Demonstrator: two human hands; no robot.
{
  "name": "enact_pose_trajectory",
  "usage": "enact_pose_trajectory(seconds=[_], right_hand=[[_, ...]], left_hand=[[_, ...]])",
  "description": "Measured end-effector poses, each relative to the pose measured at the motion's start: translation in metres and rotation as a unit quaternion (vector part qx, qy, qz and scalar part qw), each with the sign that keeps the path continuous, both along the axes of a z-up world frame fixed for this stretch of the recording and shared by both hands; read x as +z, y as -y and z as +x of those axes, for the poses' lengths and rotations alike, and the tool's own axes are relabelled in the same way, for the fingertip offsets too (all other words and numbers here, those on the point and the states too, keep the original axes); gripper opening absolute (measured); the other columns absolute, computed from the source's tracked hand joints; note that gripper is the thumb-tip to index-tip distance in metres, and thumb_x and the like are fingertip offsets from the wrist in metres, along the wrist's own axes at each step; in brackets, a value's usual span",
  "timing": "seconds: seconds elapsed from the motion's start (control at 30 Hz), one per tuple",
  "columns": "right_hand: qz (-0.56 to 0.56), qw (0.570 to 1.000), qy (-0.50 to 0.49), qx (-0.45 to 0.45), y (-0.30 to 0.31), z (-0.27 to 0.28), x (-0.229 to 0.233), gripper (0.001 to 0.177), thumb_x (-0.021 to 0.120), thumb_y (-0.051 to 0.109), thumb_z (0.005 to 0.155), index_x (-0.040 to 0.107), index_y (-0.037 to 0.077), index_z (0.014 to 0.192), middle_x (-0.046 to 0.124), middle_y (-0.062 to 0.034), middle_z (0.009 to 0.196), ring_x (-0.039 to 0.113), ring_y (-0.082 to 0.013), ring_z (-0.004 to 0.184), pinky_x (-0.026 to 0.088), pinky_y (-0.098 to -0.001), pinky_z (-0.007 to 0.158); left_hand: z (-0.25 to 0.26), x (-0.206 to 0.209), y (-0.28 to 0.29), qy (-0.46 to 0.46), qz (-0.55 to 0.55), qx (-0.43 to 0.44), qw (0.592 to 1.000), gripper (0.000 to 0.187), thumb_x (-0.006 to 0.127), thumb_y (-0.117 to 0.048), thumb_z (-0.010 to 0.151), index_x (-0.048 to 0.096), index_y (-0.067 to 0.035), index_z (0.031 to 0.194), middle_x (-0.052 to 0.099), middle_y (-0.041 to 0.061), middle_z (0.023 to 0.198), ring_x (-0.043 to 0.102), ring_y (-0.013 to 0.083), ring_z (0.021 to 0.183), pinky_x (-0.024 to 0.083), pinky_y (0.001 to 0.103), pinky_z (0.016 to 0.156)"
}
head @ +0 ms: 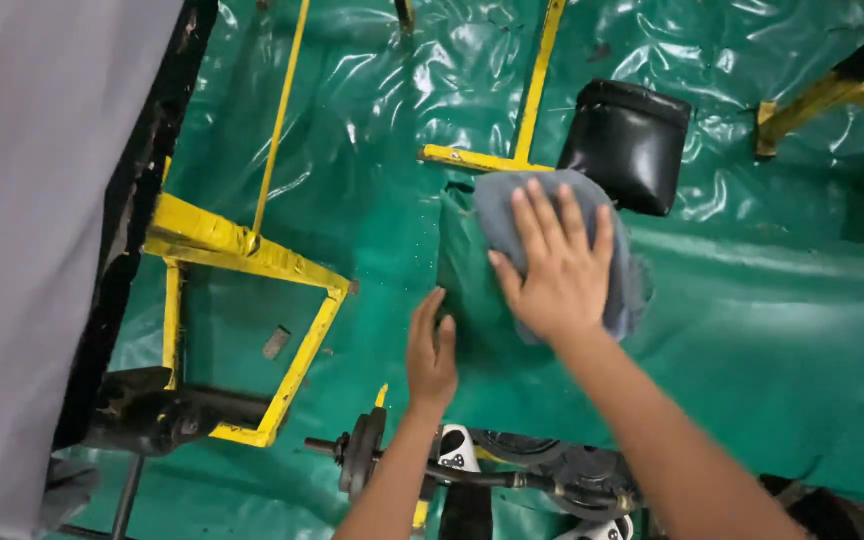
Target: The recorder uses a blue cloth to wipe down various gym equipment, including weight plates, benches, and machines.
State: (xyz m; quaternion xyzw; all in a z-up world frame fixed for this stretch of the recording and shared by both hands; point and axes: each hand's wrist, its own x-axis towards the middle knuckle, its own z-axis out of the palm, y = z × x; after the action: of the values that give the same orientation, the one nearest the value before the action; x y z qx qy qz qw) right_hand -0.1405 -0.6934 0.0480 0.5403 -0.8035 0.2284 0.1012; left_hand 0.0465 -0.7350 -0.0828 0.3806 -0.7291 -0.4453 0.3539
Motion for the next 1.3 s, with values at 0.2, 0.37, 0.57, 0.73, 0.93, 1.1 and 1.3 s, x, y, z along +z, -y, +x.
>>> enact_pose_trajectory(seconds=[0.2,0.37,0.57,0.73,0.93,1.1,1.3], right_hand=[[0.256,0.928,-0.222,0.152,-0.070,0.105,-0.126,0.065,0.053,0.034,0.098,0.041,0.017,0.160,0.044,-0.0128,0.160,0.036,-0.0310,0.143,0.012,-0.0624,0.113],[0.179,0.926,-0.155,0.293,-0.192,0.096,-0.226,0.071,0.055,0.033,0.091,0.037,0.026,0.159,0.039,0.0026,0.164,0.027,-0.0200,0.154,0.020,-0.0562,0.119],[0.194,0.963,-0.127,0.139,-0.294,-0.028,-0.192,0.069,0.062,0.038,0.085,0.044,0.034,0.152,0.042,0.0048,0.158,0.030,-0.0195,0.149,0.024,-0.0652,0.113],[0.067,0.994,-0.085,0.021,-0.362,-0.136,-0.181,0.047,0.061,0.049,0.089,0.061,0.026,0.130,0.055,-0.0004,0.142,0.037,-0.0304,0.148,0.015,-0.0756,0.117],[0.038,0.976,-0.107,-0.183,-0.444,-0.231,-0.155,0.055,0.059,0.045,0.098,0.061,0.015,0.145,0.054,-0.0063,0.151,0.035,-0.0339,0.156,0.010,-0.0719,0.125],[-0.028,0.971,-0.052,-0.230,-0.481,-0.290,-0.129,0.062,0.054,0.041,0.098,0.057,0.013,0.154,0.045,-0.0103,0.163,0.032,-0.0377,0.155,0.011,-0.0698,0.123],[-0.103,0.959,-0.016,-0.265,-0.490,-0.319,-0.131,0.056,0.053,0.042,0.098,0.055,0.017,0.148,0.043,-0.0146,0.162,0.030,-0.0400,0.155,0.016,-0.0676,0.126]], left_hand=[[0.047,-0.055,-0.049,-0.005,0.145,0.115,0.983,0.057,0.041,-0.043,0.107,0.054,0.000,0.142,0.056,0.021,0.146,0.052,0.0373,0.137,0.037,0.043,0.116],[0.058,-0.031,-0.119,0.102,0.022,0.084,0.991,0.062,0.045,-0.043,0.106,0.042,0.001,0.151,0.044,0.024,0.155,0.042,0.0421,0.144,0.031,0.048,0.118],[-0.040,-0.006,-0.210,0.182,-0.227,-0.102,0.951,0.067,0.052,-0.044,0.102,0.039,-0.009,0.157,0.032,0.019,0.166,0.025,0.0463,0.154,0.018,0.065,0.123],[-0.181,0.036,-0.276,0.148,-0.316,-0.215,0.912,0.063,0.052,-0.050,0.103,0.042,-0.020,0.158,0.030,0.015,0.168,0.028,0.0421,0.156,0.016,0.070,0.124],[-0.332,0.053,-0.339,0.148,-0.434,-0.302,0.836,0.070,0.052,-0.054,0.103,0.038,-0.020,0.162,0.027,0.012,0.172,0.027,0.0313,0.161,0.015,0.069,0.128],[-0.431,0.062,-0.370,0.136,-0.483,-0.376,0.779,0.082,0.049,-0.064,0.100,0.030,-0.018,0.165,0.018,0.020,0.171,0.017,0.0366,0.160,0.010,0.070,0.125],[-0.473,0.062,-0.375,0.119,-0.500,-0.403,0.757,0.073,0.049,-0.063,0.103,0.040,-0.023,0.163,0.025,0.023,0.169,0.025,0.0369,0.159,0.010,0.068,0.126]])
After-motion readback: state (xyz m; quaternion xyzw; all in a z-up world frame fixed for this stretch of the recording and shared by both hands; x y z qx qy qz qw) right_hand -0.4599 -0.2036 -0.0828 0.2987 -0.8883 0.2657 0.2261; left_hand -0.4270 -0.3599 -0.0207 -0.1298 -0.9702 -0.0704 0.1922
